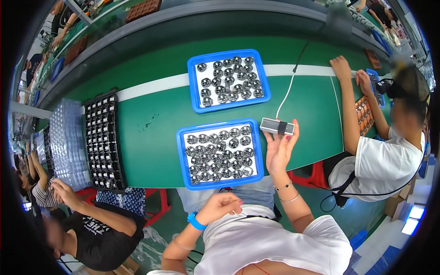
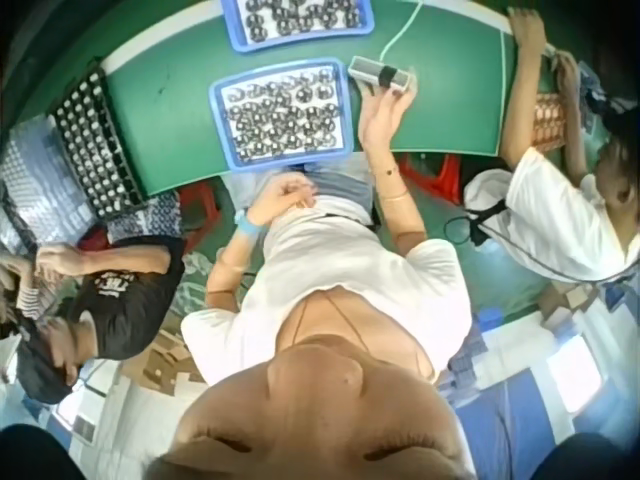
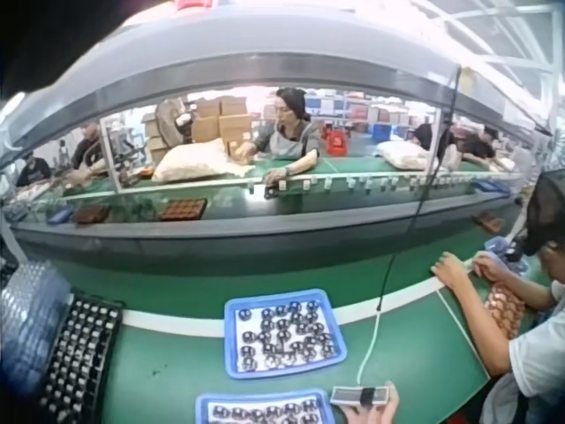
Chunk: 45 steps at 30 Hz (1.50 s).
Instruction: Inspecting small electronic components with a handheld testing tool and moving them from a tray to a board.
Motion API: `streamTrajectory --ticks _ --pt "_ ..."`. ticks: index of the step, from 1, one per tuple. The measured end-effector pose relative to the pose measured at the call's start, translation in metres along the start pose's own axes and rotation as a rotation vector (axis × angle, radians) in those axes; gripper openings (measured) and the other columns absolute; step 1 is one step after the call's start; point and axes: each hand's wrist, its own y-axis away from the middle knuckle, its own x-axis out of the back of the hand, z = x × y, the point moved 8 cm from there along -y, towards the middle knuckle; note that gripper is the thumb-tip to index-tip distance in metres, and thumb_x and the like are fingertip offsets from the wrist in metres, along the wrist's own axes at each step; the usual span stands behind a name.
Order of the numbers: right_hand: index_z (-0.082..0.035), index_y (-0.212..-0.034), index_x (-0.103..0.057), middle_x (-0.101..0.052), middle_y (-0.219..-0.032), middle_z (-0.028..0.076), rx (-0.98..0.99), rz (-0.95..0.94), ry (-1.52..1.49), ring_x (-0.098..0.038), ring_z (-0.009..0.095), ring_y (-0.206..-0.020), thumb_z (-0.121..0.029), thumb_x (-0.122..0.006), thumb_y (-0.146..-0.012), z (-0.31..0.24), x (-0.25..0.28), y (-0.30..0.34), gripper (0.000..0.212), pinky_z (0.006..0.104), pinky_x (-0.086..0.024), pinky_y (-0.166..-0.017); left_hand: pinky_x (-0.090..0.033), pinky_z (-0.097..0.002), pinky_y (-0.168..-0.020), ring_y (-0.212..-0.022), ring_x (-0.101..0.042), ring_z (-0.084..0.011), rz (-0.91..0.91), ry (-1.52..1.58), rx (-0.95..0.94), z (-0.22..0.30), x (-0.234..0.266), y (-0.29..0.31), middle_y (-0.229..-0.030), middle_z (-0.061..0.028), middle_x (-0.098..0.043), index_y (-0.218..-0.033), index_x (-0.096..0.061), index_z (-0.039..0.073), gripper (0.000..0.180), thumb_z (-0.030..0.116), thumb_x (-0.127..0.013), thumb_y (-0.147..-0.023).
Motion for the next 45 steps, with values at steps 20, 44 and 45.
streamTrajectory --ticks 20,44,45 --pt "-0.003 -0.141 -0.034 -0.054 -0.128 0.016 0.077 -0.554 0.707 -0.053 0.025 -0.119 0.001 -0.053 -0.092 -0.008 -0.020 -0.013 0.053 0.0383 -0.039 -0.103 -0.043 -0.0376 -0.072 -0.085 -0.055 -0.0247 0.268 -1.475 -1.138 0.180 -0.062 -0.078 -0.091 -0.0042 -0.056 -0.087 -0.064 0.009 0.014 0.012 -0.073 -0.077" --pt "-0.003 -0.130 -0.046 -0.060 -0.121 0.017 0.152 -0.658 0.851 -0.057 0.026 -0.114 0.004 -0.058 -0.087 -0.030 -0.026 -0.001 0.045 0.0370 -0.042 -0.099 -0.048 -0.0368 -0.069 -0.079 -0.053 -0.0235 0.133 -1.637 -1.002 0.158 -0.059 -0.084 -0.080 -0.0049 -0.052 -0.081 -0.065 0.008 0.014 0.017 -0.074 -0.074" --pt "-0.003 -0.130 -0.046 -0.060 -0.121 0.017 0.151 -0.657 0.851 -0.057 0.026 -0.114 0.004 -0.058 -0.087 -0.028 -0.025 0.001 0.045 0.0370 -0.042 -0.099 -0.048 -0.0367 -0.068 -0.079 -0.052 -0.0234 0.123 -1.555 -1.029 0.161 -0.061 -0.079 -0.080 -0.0054 -0.052 -0.080 -0.064 0.008 0.015 0.016 -0.075 -0.074"
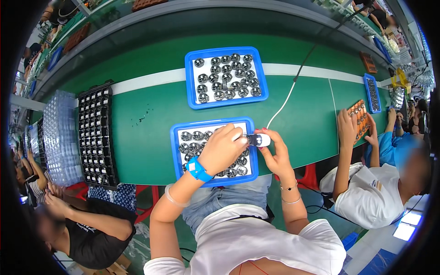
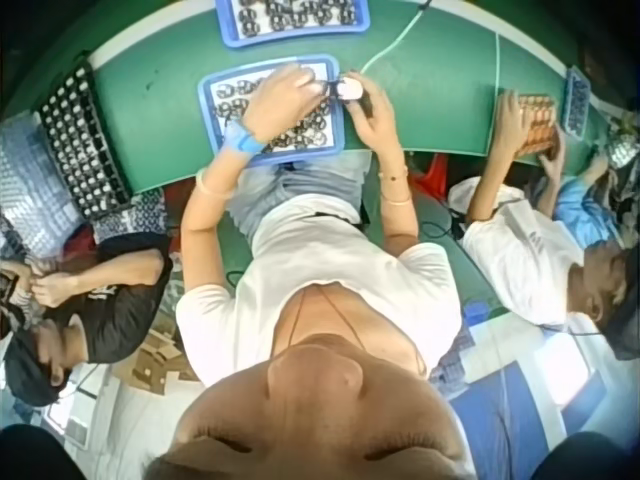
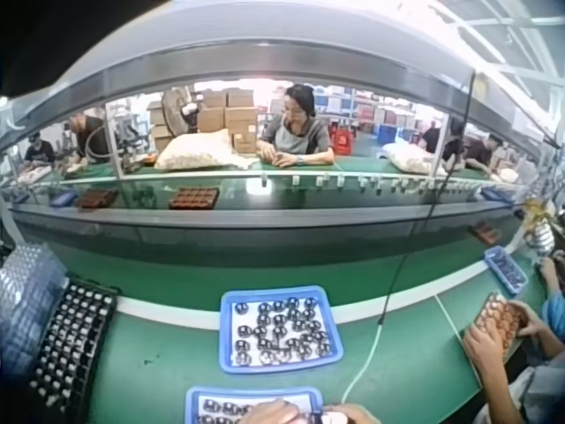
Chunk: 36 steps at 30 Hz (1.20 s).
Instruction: Inspecting small electronic components with a handheld testing tool and moving them from a tray to a board.
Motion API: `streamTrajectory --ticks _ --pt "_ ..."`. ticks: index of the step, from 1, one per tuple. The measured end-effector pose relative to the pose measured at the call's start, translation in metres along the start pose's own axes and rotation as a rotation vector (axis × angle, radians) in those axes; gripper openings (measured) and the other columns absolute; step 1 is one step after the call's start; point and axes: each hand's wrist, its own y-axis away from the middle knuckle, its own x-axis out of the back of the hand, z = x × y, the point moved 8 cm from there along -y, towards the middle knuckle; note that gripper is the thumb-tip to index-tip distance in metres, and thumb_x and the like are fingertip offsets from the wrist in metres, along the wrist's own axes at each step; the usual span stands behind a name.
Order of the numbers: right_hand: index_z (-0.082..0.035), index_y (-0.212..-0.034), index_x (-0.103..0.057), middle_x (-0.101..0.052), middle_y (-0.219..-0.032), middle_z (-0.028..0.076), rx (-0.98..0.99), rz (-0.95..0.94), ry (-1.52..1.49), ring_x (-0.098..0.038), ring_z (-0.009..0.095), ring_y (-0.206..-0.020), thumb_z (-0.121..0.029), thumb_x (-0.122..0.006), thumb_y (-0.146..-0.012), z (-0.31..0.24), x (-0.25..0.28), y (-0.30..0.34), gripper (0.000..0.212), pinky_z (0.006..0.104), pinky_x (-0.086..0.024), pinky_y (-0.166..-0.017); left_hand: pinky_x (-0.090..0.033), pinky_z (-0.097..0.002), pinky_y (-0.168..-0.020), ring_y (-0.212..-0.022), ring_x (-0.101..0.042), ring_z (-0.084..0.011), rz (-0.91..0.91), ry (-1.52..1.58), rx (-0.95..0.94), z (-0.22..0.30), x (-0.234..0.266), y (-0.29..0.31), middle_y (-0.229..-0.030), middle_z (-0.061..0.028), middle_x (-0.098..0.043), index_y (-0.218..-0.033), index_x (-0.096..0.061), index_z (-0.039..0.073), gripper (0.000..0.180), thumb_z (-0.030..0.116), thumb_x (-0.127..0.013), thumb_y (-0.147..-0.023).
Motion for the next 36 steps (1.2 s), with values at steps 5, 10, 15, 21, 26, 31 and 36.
streamTrajectory --ticks 5,10,15,21,26,31,36 --pt "-0.003 -0.127 -0.050 -0.060 -0.122 0.014 -0.051 0.062 -0.185 -0.056 0.028 -0.114 0.003 -0.059 -0.085 0.009 -0.003 0.006 0.044 0.0375 -0.042 -0.100 -0.047 -0.0368 -0.067 -0.078 -0.053 -0.0240 0.058 0.084 -0.002 0.000 0.006 -0.001 -0.080 -0.0071 -0.051 -0.077 -0.061 0.005 0.017 0.014 -0.076 -0.074" --pt "0.000 -0.135 -0.035 -0.057 -0.123 0.017 -0.170 0.318 -0.540 -0.055 0.023 -0.115 -0.003 -0.059 -0.091 0.021 0.007 0.016 0.050 0.0367 -0.041 -0.101 -0.048 -0.0365 -0.067 -0.074 -0.054 -0.0253 0.060 0.304 0.099 -0.001 0.012 0.000 -0.081 -0.0087 -0.049 -0.076 -0.058 0.003 0.018 0.010 -0.074 -0.077" --pt "-0.004 -0.136 -0.035 -0.057 -0.123 0.017 -0.191 0.382 -0.499 -0.055 0.022 -0.113 -0.004 -0.058 -0.092 0.030 0.034 0.026 0.050 0.0363 -0.042 -0.099 -0.048 -0.0387 -0.067 -0.073 -0.056 -0.0275 -0.111 0.194 0.119 -0.002 0.004 0.006 -0.085 -0.0105 -0.045 -0.081 -0.055 0.003 0.013 0.007 -0.068 -0.079" --pt "-0.001 -0.132 -0.041 -0.059 -0.122 0.016 -0.166 0.259 -0.350 -0.056 0.021 -0.112 0.000 -0.059 -0.090 0.018 0.028 0.036 0.046 0.0347 -0.041 -0.099 -0.045 -0.0369 -0.069 -0.076 -0.055 -0.0250 -0.188 -0.059 -0.087 0.012 -0.011 0.008 -0.082 -0.0082 -0.046 -0.079 -0.059 0.007 0.013 0.015 -0.070 -0.076" --pt "-0.003 -0.121 -0.054 -0.064 -0.117 0.014 -0.096 0.051 -0.058 -0.060 0.025 -0.107 0.002 -0.065 -0.082 0.000 0.015 0.032 0.041 0.0352 -0.046 -0.094 -0.044 -0.0355 -0.069 -0.076 -0.054 -0.0255 -0.238 -0.149 -0.148 0.018 -0.016 0.008 -0.081 -0.0071 -0.046 -0.079 -0.059 0.008 0.014 0.018 -0.068 -0.077" --pt "-0.005 -0.123 -0.050 -0.062 -0.118 0.016 -0.062 0.056 -0.148 -0.059 0.026 -0.111 0.007 -0.065 -0.080 -0.002 0.006 0.036 0.047 0.0375 -0.045 -0.096 -0.046 -0.0382 -0.077 -0.086 -0.058 -0.0285 -0.154 0.117 -0.053 0.021 0.001 0.006 -0.091 -0.0081 -0.053 -0.082 -0.056 0.006 0.017 0.015 -0.070 -0.077" --pt "-0.006 -0.128 -0.044 -0.060 -0.119 0.017 -0.046 0.039 -0.232 -0.059 0.028 -0.112 0.001 -0.066 -0.084 0.002 0.001 0.040 0.050 0.0405 -0.044 -0.098 -0.047 -0.0397 -0.078 -0.087 -0.058 -0.0288 -0.134 0.205 -0.044 0.020 0.003 0.008 -0.098 -0.0090 -0.057 -0.084 -0.056 0.005 0.017 0.012 -0.070 -0.078"
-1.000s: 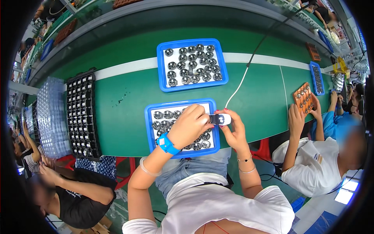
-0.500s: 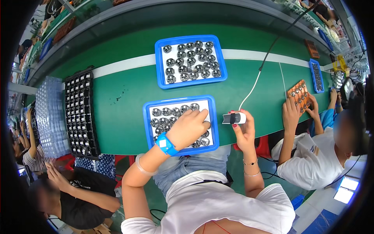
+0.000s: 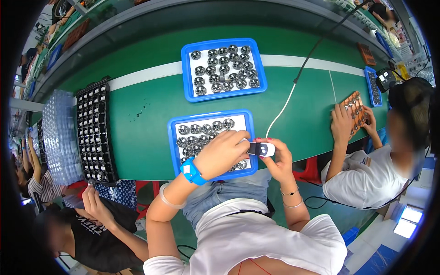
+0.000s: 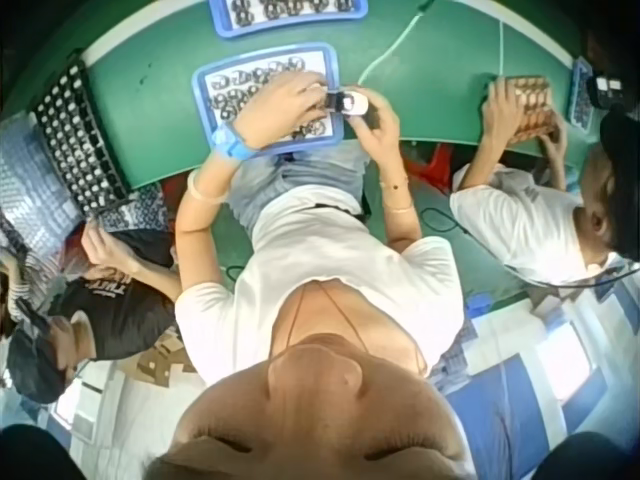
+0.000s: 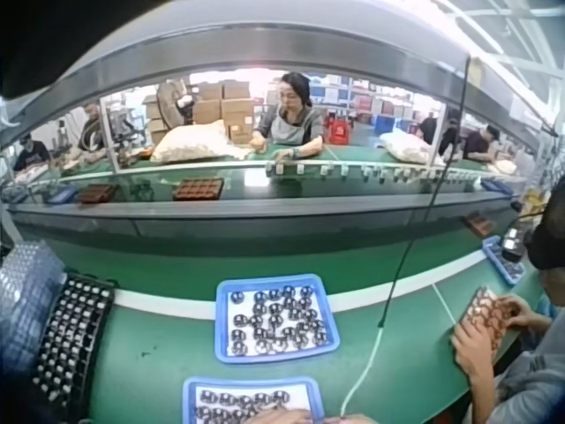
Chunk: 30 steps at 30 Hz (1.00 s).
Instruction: Inspecting small electronic components with a handheld testing tool and moving them from a tray to a board.
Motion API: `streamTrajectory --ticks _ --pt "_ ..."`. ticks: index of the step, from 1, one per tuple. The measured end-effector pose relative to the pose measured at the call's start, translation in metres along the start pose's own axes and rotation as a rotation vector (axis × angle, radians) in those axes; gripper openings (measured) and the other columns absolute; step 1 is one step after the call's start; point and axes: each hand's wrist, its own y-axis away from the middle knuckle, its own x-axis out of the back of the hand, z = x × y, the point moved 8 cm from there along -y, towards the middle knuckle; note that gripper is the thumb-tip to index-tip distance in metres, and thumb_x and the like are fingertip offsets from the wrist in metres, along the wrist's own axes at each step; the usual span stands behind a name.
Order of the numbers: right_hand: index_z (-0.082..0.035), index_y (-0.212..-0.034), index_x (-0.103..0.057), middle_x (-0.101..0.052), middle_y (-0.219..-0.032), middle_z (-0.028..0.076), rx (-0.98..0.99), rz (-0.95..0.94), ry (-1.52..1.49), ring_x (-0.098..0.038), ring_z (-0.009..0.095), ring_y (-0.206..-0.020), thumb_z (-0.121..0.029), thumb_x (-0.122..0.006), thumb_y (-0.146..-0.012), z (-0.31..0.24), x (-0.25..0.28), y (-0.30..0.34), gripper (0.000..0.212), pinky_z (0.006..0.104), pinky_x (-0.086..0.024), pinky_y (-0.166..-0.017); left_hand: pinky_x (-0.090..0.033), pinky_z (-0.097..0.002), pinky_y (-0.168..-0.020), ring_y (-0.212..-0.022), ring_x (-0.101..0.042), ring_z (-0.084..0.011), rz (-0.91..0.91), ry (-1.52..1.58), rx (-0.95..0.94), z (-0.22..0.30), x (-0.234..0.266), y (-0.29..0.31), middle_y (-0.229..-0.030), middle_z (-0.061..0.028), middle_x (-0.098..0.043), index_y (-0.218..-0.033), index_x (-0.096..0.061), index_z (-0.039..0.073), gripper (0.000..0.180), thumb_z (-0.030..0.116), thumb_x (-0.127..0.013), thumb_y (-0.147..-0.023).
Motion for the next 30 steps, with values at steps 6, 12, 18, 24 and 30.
streamTrajectory --ticks 6,12,18,24,30 --pt "-0.005 -0.131 -0.035 -0.056 -0.122 0.019 -0.052 0.375 -0.379 -0.057 0.031 -0.114 0.002 -0.062 -0.088 0.008 0.031 0.010 0.052 0.0423 -0.042 -0.100 -0.048 -0.0399 -0.078 -0.086 -0.058 -0.0273 -0.124 -0.101 0.097 -0.004 -0.001 0.011 -0.096 -0.0087 -0.056 -0.089 -0.059 0.006 0.013 0.008 -0.065 -0.078" --pt "-0.004 -0.124 -0.043 -0.059 -0.120 0.018 -0.019 0.170 -0.103 -0.059 0.028 -0.111 0.007 -0.063 -0.082 -0.001 0.021 0.020 0.048 0.0398 -0.045 -0.097 -0.044 -0.0325 -0.077 -0.086 -0.055 -0.0205 -0.180 -0.418 -0.014 0.011 -0.015 0.012 -0.092 -0.0060 -0.049 -0.082 -0.067 0.011 0.011 0.015 -0.060 -0.075" --pt "-0.004 -0.115 -0.057 -0.066 -0.114 0.013 0.052 0.036 0.153 -0.062 0.029 -0.104 0.005 -0.069 -0.073 -0.023 0.007 0.010 0.044 0.0373 -0.047 -0.091 -0.044 -0.0337 -0.074 -0.084 -0.055 -0.0211 -0.238 -0.448 -0.005 0.010 -0.026 0.012 -0.090 -0.0054 -0.050 -0.084 -0.065 0.012 0.011 0.015 -0.062 -0.073" --pt "-0.004 -0.113 -0.060 -0.066 -0.113 0.011 0.094 0.029 0.163 -0.063 0.029 -0.100 0.005 -0.069 -0.069 -0.028 0.001 0.008 0.046 0.0369 -0.048 -0.088 -0.045 -0.0365 -0.071 -0.082 -0.056 -0.0250 -0.070 -0.223 -0.007 0.016 -0.009 0.010 -0.093 -0.0072 -0.053 -0.080 -0.060 0.010 0.015 0.021 -0.070 -0.076" --pt "-0.001 -0.123 -0.048 -0.063 -0.115 0.016 -0.007 0.207 -0.098 -0.062 0.027 -0.106 0.007 -0.066 -0.076 -0.006 0.008 0.023 0.051 0.0380 -0.047 -0.094 -0.046 -0.0392 -0.073 -0.081 -0.056 -0.0286 -0.092 -0.058 0.077 0.006 -0.007 0.008 -0.092 -0.0084 -0.053 -0.088 -0.058 0.010 0.018 0.019 -0.071 -0.079"
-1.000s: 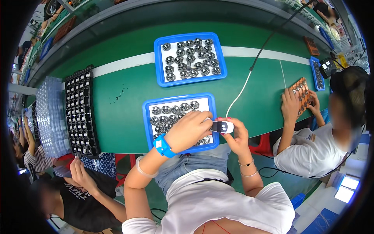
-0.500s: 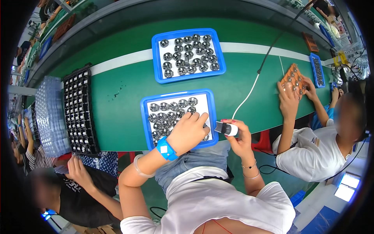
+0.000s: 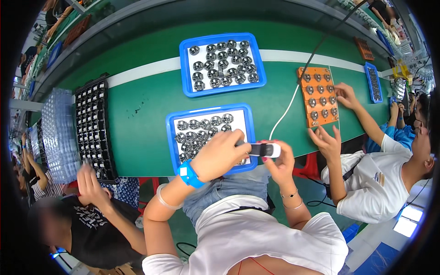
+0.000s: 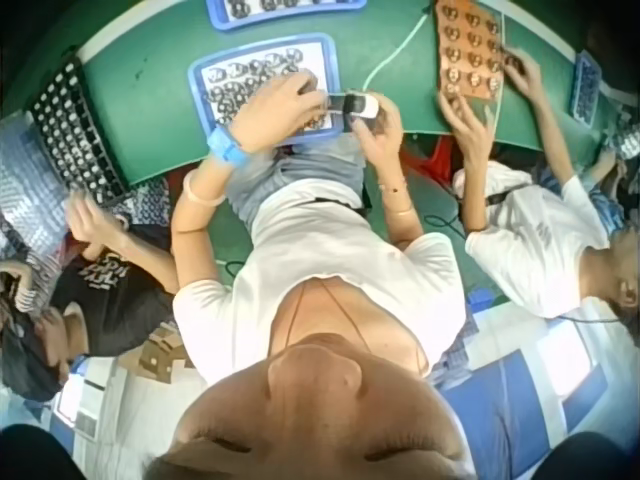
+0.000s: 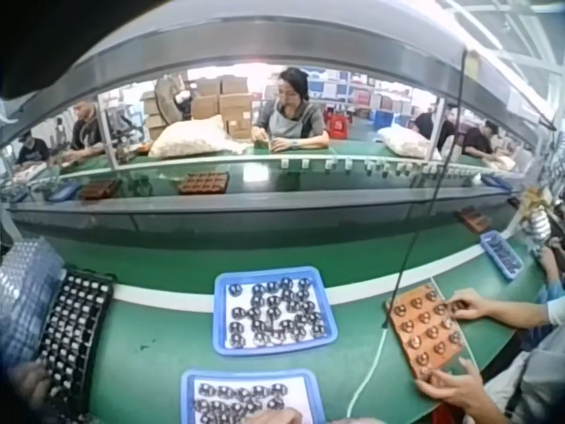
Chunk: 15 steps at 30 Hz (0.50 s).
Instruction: Inspecting small electronic components with a handheld testing tool and moving them from a tray to a board.
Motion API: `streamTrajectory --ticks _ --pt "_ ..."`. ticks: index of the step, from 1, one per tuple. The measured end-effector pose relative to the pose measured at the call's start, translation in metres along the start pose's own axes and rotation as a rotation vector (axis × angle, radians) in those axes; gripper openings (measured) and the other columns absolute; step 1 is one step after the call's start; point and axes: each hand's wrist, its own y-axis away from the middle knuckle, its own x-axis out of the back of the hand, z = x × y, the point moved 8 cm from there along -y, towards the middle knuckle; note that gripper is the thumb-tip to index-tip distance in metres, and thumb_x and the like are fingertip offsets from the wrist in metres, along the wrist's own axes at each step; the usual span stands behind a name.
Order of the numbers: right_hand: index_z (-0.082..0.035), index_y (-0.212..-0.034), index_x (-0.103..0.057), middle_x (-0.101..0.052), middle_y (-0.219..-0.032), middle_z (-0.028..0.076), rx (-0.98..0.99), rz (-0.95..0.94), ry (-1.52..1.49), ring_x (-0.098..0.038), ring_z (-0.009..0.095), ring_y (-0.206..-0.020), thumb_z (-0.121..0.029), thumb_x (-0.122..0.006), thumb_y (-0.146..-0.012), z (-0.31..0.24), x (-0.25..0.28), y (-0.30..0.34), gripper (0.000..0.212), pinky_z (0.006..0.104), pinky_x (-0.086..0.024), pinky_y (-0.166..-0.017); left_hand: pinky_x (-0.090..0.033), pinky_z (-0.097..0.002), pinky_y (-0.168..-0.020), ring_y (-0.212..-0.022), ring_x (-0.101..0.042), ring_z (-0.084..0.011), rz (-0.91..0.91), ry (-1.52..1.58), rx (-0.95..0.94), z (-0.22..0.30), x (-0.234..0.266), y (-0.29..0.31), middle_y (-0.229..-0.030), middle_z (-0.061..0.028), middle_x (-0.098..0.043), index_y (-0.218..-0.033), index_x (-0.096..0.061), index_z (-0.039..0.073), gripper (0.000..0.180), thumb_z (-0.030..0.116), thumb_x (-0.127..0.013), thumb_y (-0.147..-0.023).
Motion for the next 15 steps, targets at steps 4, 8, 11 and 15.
streamTrajectory --ticks 4,8,11,15 --pt "-0.002 -0.131 -0.037 -0.049 -0.123 0.012 -0.070 0.312 -0.231 -0.054 0.026 -0.117 0.005 -0.065 -0.083 0.010 0.023 -0.005 0.056 0.0395 -0.043 -0.100 -0.047 -0.0402 -0.069 -0.077 -0.056 -0.0307 0.216 -0.115 0.032 -0.040 0.042 -0.023 -0.091 -0.0105 -0.053 -0.086 -0.060 0.009 0.013 0.016 -0.070 -0.080" --pt "-0.002 -0.132 -0.037 -0.053 -0.122 0.015 -0.022 0.232 -0.200 -0.055 0.027 -0.117 0.006 -0.064 -0.083 0.003 0.021 -0.011 0.056 0.0397 -0.043 -0.100 -0.046 -0.0430 -0.072 -0.081 -0.057 -0.0318 0.458 -0.223 0.072 -0.088 0.088 -0.066 -0.093 -0.0104 -0.055 -0.087 -0.060 0.009 0.014 0.016 -0.069 -0.080" --pt "-0.004 -0.133 -0.036 -0.055 -0.121 0.016 0.003 0.171 -0.146 -0.055 0.027 -0.115 0.003 -0.065 -0.084 0.003 0.016 -0.005 0.057 0.0426 -0.043 -0.100 -0.043 -0.0449 -0.080 -0.093 -0.057 -0.0326 0.554 -0.352 0.092 -0.106 0.092 -0.068 -0.103 -0.0088 -0.057 -0.090 -0.062 0.010 0.015 0.017 -0.071 -0.080" --pt "-0.003 -0.131 -0.038 -0.058 -0.118 0.017 -0.023 0.153 -0.107 -0.057 0.027 -0.113 0.004 -0.065 -0.082 0.008 0.019 0.003 0.056 0.0421 -0.043 -0.100 -0.038 -0.0479 -0.093 -0.113 -0.050 -0.0313 0.516 -0.398 0.028 -0.079 0.072 -0.048 -0.111 -0.0058 -0.058 -0.093 -0.063 0.012 0.022 0.025 -0.072 -0.078"
